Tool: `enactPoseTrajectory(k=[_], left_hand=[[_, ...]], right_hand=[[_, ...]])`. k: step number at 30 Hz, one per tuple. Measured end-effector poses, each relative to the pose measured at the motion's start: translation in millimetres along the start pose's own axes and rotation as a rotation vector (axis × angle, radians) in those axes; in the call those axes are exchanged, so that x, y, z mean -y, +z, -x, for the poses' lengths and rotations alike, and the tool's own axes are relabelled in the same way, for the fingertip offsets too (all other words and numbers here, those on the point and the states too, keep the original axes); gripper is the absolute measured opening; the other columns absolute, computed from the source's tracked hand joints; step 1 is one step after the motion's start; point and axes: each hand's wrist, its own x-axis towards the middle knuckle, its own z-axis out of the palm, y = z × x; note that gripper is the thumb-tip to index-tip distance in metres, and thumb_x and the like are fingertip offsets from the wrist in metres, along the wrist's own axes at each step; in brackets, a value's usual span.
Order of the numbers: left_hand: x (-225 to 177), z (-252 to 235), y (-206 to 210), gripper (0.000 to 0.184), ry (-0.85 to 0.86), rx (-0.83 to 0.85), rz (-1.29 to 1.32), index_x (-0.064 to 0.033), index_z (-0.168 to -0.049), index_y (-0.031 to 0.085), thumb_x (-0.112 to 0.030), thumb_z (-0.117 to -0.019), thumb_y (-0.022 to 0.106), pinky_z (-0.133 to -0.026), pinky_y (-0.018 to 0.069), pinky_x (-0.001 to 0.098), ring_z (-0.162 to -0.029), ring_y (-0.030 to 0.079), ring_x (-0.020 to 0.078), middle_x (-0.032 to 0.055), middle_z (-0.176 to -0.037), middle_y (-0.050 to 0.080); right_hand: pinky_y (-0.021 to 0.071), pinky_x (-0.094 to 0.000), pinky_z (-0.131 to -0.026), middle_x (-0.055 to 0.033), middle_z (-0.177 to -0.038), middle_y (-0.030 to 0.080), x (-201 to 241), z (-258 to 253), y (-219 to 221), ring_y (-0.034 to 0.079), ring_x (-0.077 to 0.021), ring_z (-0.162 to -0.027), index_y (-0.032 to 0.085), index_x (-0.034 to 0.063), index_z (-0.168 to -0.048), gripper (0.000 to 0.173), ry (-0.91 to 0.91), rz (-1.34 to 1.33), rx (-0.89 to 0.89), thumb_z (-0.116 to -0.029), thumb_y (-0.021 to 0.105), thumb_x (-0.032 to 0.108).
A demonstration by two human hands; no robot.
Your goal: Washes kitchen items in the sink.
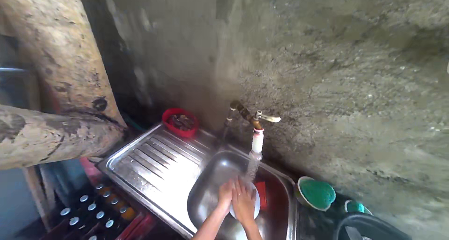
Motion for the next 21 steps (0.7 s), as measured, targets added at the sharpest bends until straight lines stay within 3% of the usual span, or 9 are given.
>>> enactPoseTrajectory(k=[2, 3, 5, 7, 10, 13, 15, 18, 21], left_hand=[[13, 1, -1, 0.038, -0.018, -0.028, 0.054, 0.0104, -0.115, 0.064, -0.022, -0.1107, 0.046, -0.091, 0.0525, 0.0433, -0.097, 0.064, 0.0258, 0.0235, -0.107, 0.067], [16, 0, -1, 0.037, -0.031, -0.032, 0.069, 0.0103, -0.117, 0.064, -0.022, -0.11, 0.048, -0.093, 0.0524, 0.0444, -0.099, 0.064, 0.0268, 0.0243, -0.11, 0.067], [16, 1, -4, 0.034, -0.021, -0.035, 0.077, 0.0095, -0.114, 0.065, -0.021, -0.1088, 0.051, -0.09, 0.0524, 0.0431, -0.096, 0.063, 0.0246, 0.0223, -0.107, 0.067], [17, 3, -8, 0.036, -0.005, -0.069, 0.095, 0.0089, -0.112, 0.066, -0.024, -0.1092, 0.05, -0.089, 0.0538, 0.0428, -0.094, 0.065, 0.0239, 0.0215, -0.104, 0.068], [21, 5, 0, 0.049, -0.041, -0.24, 0.096, 0.0099, -0.11, 0.066, -0.034, -0.1109, 0.044, -0.092, 0.0528, 0.0476, -0.099, 0.065, 0.0298, 0.0252, -0.106, 0.067], [20, 3, 15, 0.056, -0.19, -0.329, 0.11, 0.0117, -0.13, 0.058, -0.036, -0.1136, 0.032, -0.105, 0.0433, 0.0574, -0.125, 0.056, 0.042, 0.0324, -0.133, 0.057], [13, 2, 11, 0.051, -0.216, -0.179, 0.232, 0.0045, -0.145, 0.047, -0.033, -0.1139, 0.029, -0.11, 0.0399, 0.0546, -0.134, 0.048, 0.0372, 0.0266, -0.146, 0.049], [9, -3, -5, 0.044, -0.022, 0.038, 0.18, 0.0059, -0.145, 0.046, -0.023, -0.1119, 0.041, -0.109, 0.0444, 0.0446, -0.129, 0.054, 0.029, 0.0244, -0.143, 0.053], [2, -6, -5, 0.029, 0.09, 0.047, 0.051, 0.0098, -0.12, 0.061, -0.015, -0.1066, 0.054, -0.09, 0.053, 0.0364, -0.097, 0.063, 0.0192, 0.0197, -0.11, 0.065]], right_hand=[[0.0023, -0.0664, -0.123, -0.0071, -0.169, 0.027, -5, -10, -7, 0.017, -0.0369, -0.157, 0.029, 0.0238, -0.163, 0.053, 0.103, 0.008, 0.097, -0.1119, 0.027, 0.037], [0.005, -0.0645, -0.124, -0.0095, -0.168, 0.029, -8, -19, -13, 0.018, -0.038, -0.157, 0.032, 0.0242, -0.162, 0.055, 0.171, -0.012, 0.108, -0.1111, 0.028, 0.043], [0.0149, -0.0625, -0.123, -0.0168, -0.162, 0.038, -14, -35, -35, 0.028, -0.0391, -0.152, 0.044, 0.0151, -0.156, 0.067, 0.304, -0.109, 0.148, -0.1051, 0.042, 0.058], [0.0387, -0.0614, -0.111, -0.0216, -0.138, 0.062, -12, -42, -60, 0.055, -0.0394, -0.132, 0.063, 0.0042, -0.135, 0.069, 0.376, -0.143, 0.154, -0.0968, 0.057, 0.061], [0.047, -0.0558, -0.104, -0.02, -0.125, 0.069, 8, -47, -82, 0.063, -0.0361, -0.122, 0.069, 0.0027, -0.123, 0.062, 0.422, -0.132, 0.161, -0.0962, 0.061, 0.058], [0.0496, -0.0559, -0.098, -0.0194, -0.117, 0.072, 30, -39, -80, 0.067, -0.0362, -0.116, 0.073, 0.0024, -0.115, 0.062, 0.452, -0.056, 0.029, -0.1006, 0.053, 0.059], [0.0511, -0.0586, -0.091, -0.0195, -0.108, 0.075, 27, -30, -75, 0.07, -0.0384, -0.107, 0.075, 0.0033, -0.11, 0.051, 0.406, -0.104, -0.135, -0.1028, 0.055, 0.05], [0.0508, -0.0621, -0.09, -0.0209, -0.11, 0.074, 4, -24, -70, 0.07, -0.0407, -0.106, 0.074, 0.0052, -0.118, 0.035, 0.427, -0.271, -0.278, -0.1056, 0.055, 0.032], [0.0499, -0.0611, -0.091, -0.0218, -0.11, 0.073, -22, -24, -67, 0.069, -0.039, -0.104, 0.072, 0.0022, -0.117, 0.041, 0.51, -0.475, -0.271, -0.1081, 0.051, 0.036]])
